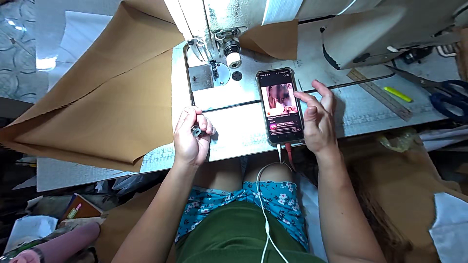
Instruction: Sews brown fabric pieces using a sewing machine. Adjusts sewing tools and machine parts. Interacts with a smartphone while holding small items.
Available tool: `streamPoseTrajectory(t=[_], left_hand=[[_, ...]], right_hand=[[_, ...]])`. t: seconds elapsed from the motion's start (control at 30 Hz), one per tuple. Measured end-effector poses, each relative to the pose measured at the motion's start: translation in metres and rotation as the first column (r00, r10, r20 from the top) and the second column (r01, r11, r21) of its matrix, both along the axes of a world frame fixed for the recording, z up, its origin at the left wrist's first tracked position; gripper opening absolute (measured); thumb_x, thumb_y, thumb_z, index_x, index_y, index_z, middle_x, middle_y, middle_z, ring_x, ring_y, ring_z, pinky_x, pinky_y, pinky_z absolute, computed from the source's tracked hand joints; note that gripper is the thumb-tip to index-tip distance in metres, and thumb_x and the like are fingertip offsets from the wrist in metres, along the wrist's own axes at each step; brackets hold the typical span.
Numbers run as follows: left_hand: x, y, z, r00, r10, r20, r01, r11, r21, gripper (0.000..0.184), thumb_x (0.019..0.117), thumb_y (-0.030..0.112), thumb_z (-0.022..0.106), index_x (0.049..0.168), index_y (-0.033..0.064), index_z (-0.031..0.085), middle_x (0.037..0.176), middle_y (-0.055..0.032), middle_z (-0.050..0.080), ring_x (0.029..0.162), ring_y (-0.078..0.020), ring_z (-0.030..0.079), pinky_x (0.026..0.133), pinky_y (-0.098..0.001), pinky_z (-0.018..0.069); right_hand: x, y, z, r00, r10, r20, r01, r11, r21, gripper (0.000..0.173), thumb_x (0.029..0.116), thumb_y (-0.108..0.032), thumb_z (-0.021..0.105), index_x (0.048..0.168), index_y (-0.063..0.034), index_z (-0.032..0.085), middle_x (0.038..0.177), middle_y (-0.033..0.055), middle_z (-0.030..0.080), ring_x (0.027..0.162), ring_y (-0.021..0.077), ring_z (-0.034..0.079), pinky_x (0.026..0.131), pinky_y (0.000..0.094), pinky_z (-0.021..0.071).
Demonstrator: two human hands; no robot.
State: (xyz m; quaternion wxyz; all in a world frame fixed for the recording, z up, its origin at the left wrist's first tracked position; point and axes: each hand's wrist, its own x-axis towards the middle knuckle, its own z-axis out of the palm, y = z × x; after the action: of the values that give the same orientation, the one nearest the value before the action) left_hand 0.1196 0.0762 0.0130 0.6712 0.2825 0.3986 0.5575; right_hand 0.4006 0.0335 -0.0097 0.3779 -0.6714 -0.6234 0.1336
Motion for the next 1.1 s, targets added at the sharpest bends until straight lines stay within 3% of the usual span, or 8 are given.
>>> streamPoseTrajectory(t=[0.3,1.1], left_hand=[[-0.0005,0.0002,-0.0008,1.000,-0.024,-0.003,0.024,1.000,0.017,0.038,0.1127,0.022,0.020,0.095,0.0169,0.054,0.061,0.0067,0.049,0.055,-0.0042,0.053,0.061,-0.0178,0.0498],[-0.0010,-0.0004,-0.0019,1.000,-0.021,0.014,0.021,0.999,0.026,0.037,0.1129,0.023,0.021,0.097,0.0170,0.054,0.061,0.0063,0.049,0.055,-0.0044,0.053,0.061,-0.0178,0.0496]], right_hand=[[-0.0029,0.0006,0.0006,1.000,-0.023,-0.002,0.023,1.000,-0.006,0.069,0.1069,-0.054,0.022,0.123,-0.0114,0.073,0.158,0.0285,0.036,0.150,0.0419,0.031,0.122,0.0526,0.0241],[-0.0040,0.0007,0.0003,0.999,-0.032,-0.019,0.033,0.999,0.014,0.066,0.1076,-0.052,0.024,0.122,-0.0111,0.074,0.157,0.0291,0.037,0.150,0.0414,0.031,0.123,0.0512,0.0232]])
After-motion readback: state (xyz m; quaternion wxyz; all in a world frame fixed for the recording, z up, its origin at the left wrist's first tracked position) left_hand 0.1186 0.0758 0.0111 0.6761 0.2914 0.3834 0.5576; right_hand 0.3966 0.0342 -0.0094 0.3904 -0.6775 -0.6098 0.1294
